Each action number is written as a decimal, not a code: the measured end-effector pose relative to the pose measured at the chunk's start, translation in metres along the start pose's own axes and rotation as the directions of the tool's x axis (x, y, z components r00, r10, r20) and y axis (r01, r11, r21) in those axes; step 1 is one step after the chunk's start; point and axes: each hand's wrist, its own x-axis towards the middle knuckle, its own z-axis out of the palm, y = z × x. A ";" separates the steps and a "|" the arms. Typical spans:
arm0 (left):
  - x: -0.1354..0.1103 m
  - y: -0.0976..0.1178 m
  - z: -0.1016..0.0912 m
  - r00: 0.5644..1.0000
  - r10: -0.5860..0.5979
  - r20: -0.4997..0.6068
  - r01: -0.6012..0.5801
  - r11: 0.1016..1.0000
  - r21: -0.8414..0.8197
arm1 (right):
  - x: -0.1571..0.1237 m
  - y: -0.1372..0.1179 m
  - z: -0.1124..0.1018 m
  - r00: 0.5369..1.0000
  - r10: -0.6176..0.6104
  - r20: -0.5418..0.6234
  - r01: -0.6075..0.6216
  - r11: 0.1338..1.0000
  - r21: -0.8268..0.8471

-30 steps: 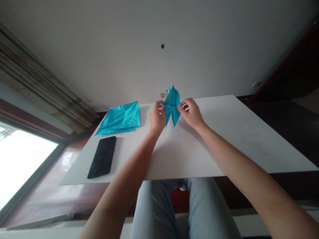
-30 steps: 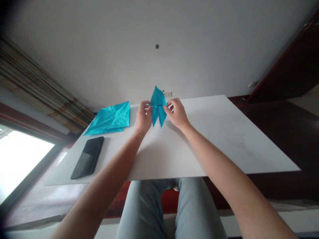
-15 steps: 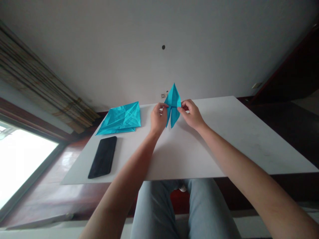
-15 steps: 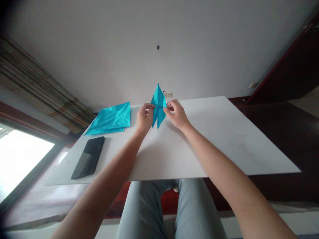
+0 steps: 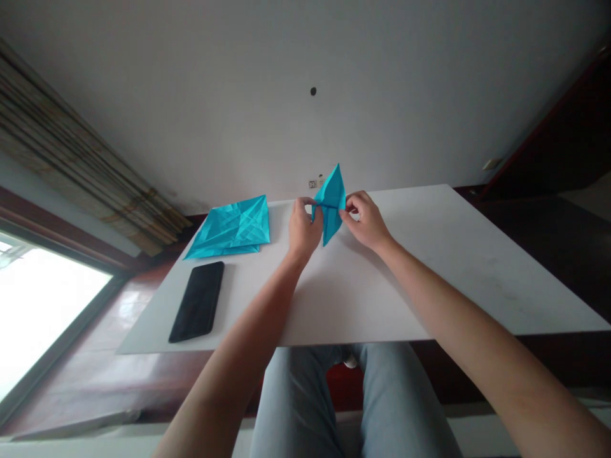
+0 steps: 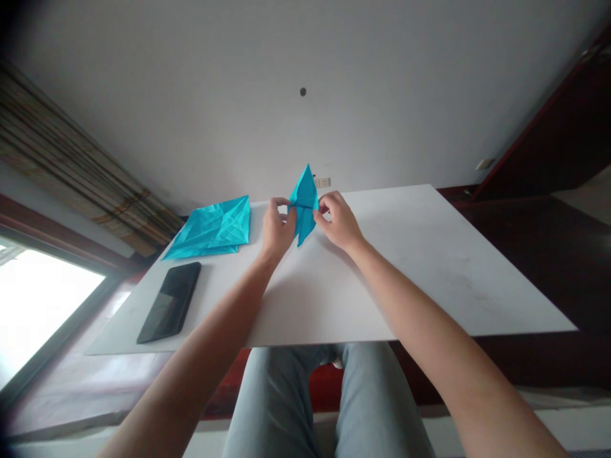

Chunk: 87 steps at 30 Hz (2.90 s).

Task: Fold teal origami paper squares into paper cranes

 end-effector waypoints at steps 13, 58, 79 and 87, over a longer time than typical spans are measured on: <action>0.002 0.006 -0.006 0.987 0.160 -0.026 -0.161 0.983 -0.085 | 0.001 0.019 0.001 0.969 0.171 -0.178 -0.191 0.976 -0.105; 0.002 0.019 -0.021 0.931 0.364 -0.013 -0.364 0.931 -0.022 | 0.004 0.006 -0.011 0.954 0.209 -0.215 -0.195 0.977 0.084; 0.009 0.011 -0.013 0.998 0.026 0.061 -0.013 0.978 -0.208 | 0.005 0.011 -0.012 0.946 0.239 -0.220 -0.209 0.966 0.154; 0.014 0.012 -0.011 0.984 -0.151 0.098 0.176 0.920 -0.349 | 0.011 0.005 -0.011 0.918 0.393 -0.052 -0.337 0.842 0.421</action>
